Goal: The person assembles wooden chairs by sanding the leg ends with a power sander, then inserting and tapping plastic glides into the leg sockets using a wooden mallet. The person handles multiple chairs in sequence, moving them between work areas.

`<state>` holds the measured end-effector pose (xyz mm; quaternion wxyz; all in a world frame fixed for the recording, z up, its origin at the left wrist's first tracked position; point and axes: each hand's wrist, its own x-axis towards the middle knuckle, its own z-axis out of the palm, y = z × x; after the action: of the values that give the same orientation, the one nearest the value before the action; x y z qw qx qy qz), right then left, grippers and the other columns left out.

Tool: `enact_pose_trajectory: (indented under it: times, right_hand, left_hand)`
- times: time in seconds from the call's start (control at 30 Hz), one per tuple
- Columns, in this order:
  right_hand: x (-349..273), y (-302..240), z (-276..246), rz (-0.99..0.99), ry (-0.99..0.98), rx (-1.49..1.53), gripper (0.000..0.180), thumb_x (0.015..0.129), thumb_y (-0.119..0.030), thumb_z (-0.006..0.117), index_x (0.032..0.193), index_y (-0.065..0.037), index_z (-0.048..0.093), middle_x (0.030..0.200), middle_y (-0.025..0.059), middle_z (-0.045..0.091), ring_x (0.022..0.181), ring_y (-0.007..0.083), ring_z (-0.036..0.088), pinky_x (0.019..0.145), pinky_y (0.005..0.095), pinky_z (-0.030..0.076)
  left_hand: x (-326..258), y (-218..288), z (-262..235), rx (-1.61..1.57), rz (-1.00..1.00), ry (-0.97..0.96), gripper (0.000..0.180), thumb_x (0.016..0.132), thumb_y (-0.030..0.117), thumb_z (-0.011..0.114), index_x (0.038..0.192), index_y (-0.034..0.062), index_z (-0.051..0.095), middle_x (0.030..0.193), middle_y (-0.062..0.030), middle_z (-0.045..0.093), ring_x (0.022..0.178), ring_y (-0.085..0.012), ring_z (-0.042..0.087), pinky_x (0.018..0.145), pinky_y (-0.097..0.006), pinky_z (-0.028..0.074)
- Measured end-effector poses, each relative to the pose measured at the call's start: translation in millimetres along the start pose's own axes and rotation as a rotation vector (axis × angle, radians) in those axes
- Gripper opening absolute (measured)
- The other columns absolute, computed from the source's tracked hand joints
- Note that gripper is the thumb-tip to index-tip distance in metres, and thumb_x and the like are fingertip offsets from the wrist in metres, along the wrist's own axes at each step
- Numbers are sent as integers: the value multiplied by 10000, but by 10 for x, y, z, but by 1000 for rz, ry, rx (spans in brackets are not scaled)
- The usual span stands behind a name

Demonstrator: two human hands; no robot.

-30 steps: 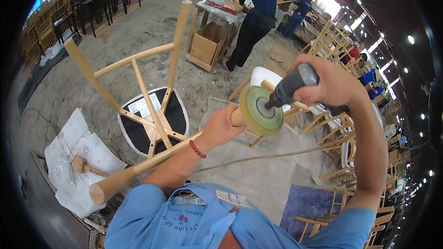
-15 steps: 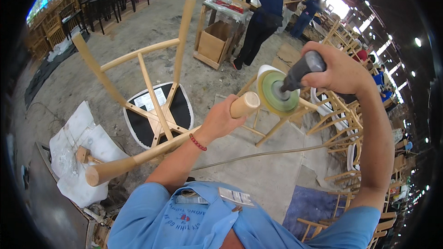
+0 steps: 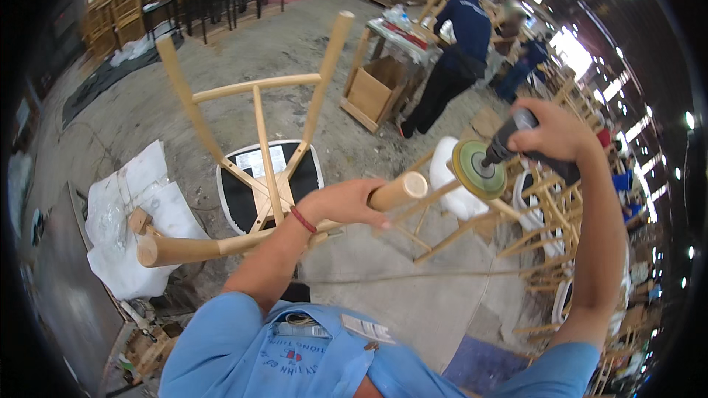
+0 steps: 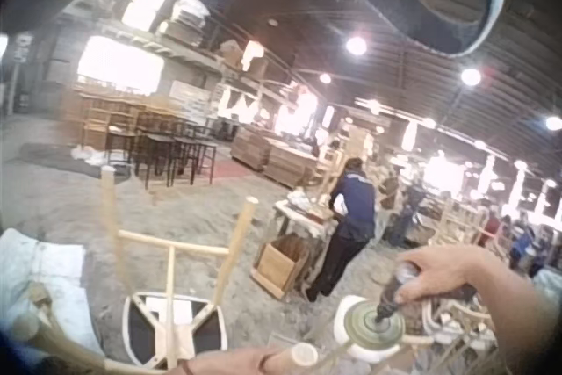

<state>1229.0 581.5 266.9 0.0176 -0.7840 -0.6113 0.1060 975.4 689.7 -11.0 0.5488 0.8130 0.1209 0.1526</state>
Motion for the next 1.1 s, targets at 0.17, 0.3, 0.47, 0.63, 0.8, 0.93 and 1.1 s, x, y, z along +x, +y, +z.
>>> enact_pose_trajectory:
  times: [0.17,0.3,0.47,0.63,0.8,0.93,1.1]
  right_hand:
    - [384,123,-123,-40,133,440,488,741,-301,729,1132,-59,565,864,87,642,680,148,642,630,297,535]
    - [1096,17,-371,-154,164,468,460,784,-299,731,1116,-38,549,765,84,638,590,149,628,511,284,506]
    - [2224,-733,-621,-155,112,382,378,813,-273,732,1056,-33,569,726,75,630,548,150,611,482,289,486]
    - [3431,-1335,-533,-192,-62,183,406,823,-243,714,1110,-6,552,713,100,641,518,160,619,436,285,489]
    - [4067,-1795,-467,-193,-117,137,415,818,-241,721,1104,14,560,684,111,646,500,169,616,423,303,489]
    - [4117,-1525,-474,-115,-128,111,405,801,-268,707,1059,23,597,691,113,652,517,187,634,466,317,518]
    - [3849,-1434,-511,-17,29,64,405,825,-274,691,1085,21,592,714,115,657,506,185,623,450,315,503]
  left_hand:
    - [404,-255,-1340,66,-240,24,698,795,364,790,1303,-38,530,1235,-168,626,1162,-242,591,1001,-355,468]
    - [1164,-625,-2244,192,-194,763,656,792,357,787,1255,-51,565,1191,-172,653,1116,-242,615,974,-349,477]
    - [2065,-919,-2853,9,87,909,533,778,279,780,1181,-21,604,1091,-169,690,1027,-273,657,909,-358,498]
    - [2427,-1301,-2799,4,-19,890,404,748,207,766,1079,32,616,1011,-155,695,985,-291,669,863,-387,506]
    - [2369,-1362,-2908,-60,102,966,386,759,206,735,1076,36,596,1008,-185,685,972,-355,652,850,-419,503]
    - [2322,-1266,-2931,-62,-13,873,374,767,195,709,1079,35,580,1020,-197,681,993,-376,645,858,-436,500]
    - [2229,-1267,-3009,-13,-27,935,368,775,203,713,1071,21,592,975,-190,679,931,-346,657,820,-414,506]
